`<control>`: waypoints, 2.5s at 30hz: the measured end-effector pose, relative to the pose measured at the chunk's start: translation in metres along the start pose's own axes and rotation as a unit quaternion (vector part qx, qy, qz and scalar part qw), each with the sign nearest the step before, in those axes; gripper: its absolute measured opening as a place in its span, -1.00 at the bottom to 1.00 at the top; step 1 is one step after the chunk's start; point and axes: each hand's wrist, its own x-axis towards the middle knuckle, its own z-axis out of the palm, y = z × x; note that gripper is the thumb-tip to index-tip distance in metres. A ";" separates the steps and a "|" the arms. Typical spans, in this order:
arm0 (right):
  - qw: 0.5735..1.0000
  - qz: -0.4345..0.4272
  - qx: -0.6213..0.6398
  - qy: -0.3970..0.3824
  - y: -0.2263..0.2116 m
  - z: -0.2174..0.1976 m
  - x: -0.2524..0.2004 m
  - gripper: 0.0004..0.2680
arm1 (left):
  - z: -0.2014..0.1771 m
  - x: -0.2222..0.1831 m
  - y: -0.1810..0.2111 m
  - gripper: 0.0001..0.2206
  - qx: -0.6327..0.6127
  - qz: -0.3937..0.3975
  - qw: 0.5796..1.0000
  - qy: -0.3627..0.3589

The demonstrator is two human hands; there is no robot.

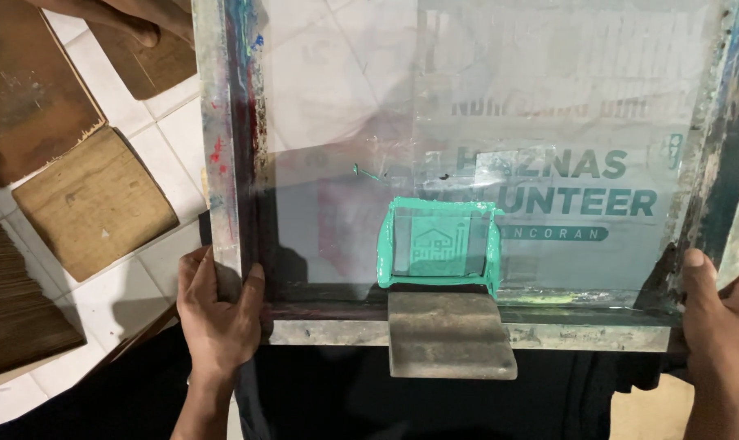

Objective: Screen printing a logo onto black t-shirts using a manual screen and squeegee

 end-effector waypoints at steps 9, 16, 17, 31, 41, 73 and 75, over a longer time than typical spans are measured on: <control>0.958 -0.255 0.127 0.029 -0.161 -0.035 -0.094 -0.73 | 0.002 0.000 -0.002 -0.72 -0.018 0.016 1.000 0.003; 0.808 -0.557 -0.169 -0.095 -0.190 -0.009 -0.117 -0.58 | 0.000 0.000 0.000 -0.69 -0.032 -0.006 0.999 -0.013; 0.808 -0.552 -0.187 -0.083 -0.201 -0.012 -0.111 -0.69 | -0.001 -0.001 0.000 -0.68 -0.031 -0.019 0.999 -0.018; 0.851 -0.482 -0.142 -0.154 -0.230 -0.001 -0.085 -0.88 | 0.002 0.000 -0.004 -0.62 -0.061 -0.032 0.998 -0.011; 0.858 -0.498 -0.122 -0.037 -0.236 0.012 -0.082 -0.85 | 0.003 0.000 -0.006 -0.66 -0.052 0.005 0.999 0.001; 0.989 -0.118 -0.021 0.089 -0.057 -0.021 0.011 -0.50 | 0.003 -0.002 -0.007 -0.65 -0.043 0.021 0.999 0.006; 0.997 -0.022 0.069 -0.006 -0.057 -0.014 0.013 -0.59 | 0.002 -0.004 -0.008 -0.64 -0.035 0.004 0.999 0.007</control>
